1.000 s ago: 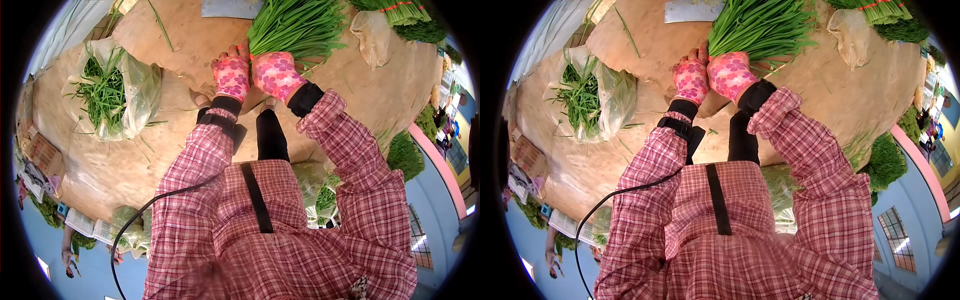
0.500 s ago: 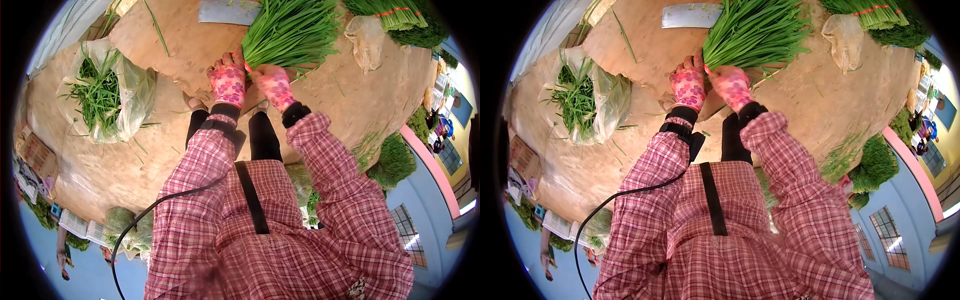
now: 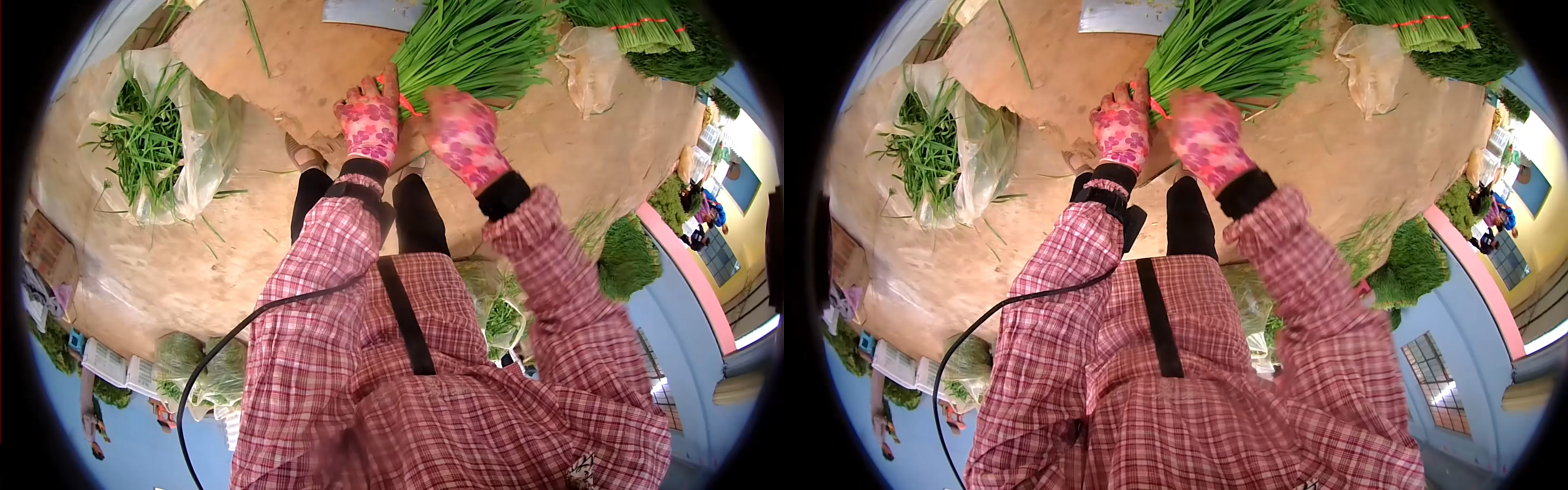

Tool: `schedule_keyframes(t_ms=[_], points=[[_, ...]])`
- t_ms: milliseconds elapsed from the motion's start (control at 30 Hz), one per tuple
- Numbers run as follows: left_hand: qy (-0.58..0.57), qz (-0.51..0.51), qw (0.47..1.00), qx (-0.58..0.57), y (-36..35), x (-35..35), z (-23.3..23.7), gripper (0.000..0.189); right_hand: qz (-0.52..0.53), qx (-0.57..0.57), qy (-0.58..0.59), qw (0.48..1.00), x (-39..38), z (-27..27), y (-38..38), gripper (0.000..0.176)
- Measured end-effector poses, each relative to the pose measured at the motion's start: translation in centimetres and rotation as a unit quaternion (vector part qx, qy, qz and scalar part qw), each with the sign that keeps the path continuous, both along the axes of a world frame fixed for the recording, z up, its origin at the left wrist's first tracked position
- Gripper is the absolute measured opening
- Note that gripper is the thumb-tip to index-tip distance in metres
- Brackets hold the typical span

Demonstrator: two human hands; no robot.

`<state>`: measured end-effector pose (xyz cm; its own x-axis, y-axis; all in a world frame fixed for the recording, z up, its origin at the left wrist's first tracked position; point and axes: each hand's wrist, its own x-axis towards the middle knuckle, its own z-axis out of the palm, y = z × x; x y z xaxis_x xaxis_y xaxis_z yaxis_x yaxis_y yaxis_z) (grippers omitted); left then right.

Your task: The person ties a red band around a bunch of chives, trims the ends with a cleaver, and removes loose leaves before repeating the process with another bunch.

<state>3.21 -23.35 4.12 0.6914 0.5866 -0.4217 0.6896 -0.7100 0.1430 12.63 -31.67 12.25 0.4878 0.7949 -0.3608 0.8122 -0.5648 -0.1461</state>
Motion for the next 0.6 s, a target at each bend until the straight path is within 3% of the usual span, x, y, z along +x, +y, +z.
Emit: schedule_keyframes(t_ms=[67, 167, 267, 333, 367, 433, 600], points=[[0.009, 0.000, 1.000, -0.007, 0.2, 0.1, 0.2, 0.078, 0.178, -0.127, -0.020, 0.976, 1.0, -0.9, 1.9, 0.017], [0.003, 0.010, 1.000, -0.019, 0.1, 0.1, 0.5, 0.077, 0.290, -0.191, -0.059, 0.936, 1.1, -4.0, 1.4, 0.012], [0.003, 0.002, 1.000, -0.022, -0.1, -0.1, 0.9, 0.075, 0.149, -0.227, 0.102, 0.957, 0.9, -1.9, 2.6, 0.013], [0.000, -0.012, 1.000, -0.003, -0.1, -0.2, 0.8, 0.074, -0.025, -0.077, 0.227, 0.971, 0.6, -7.1, -1.2, 0.012], [-0.016, -0.011, 1.000, 0.009, 0.1, -0.3, 0.2, 0.070, -0.111, 0.001, 0.285, 0.952, 0.1, -10.0, -2.9, 0.015], [-0.048, -0.011, 0.998, 0.031, -0.1, -0.4, -0.7, 0.063, -0.139, 0.160, 0.213, 0.954, -1.9, -9.6, -4.7, 0.020], [-0.039, -0.019, 0.999, -0.011, 0.2, -0.4, -0.3, 0.065, -0.395, 0.127, 0.395, 0.819, -1.3, -5.1, -3.6, 0.021]])
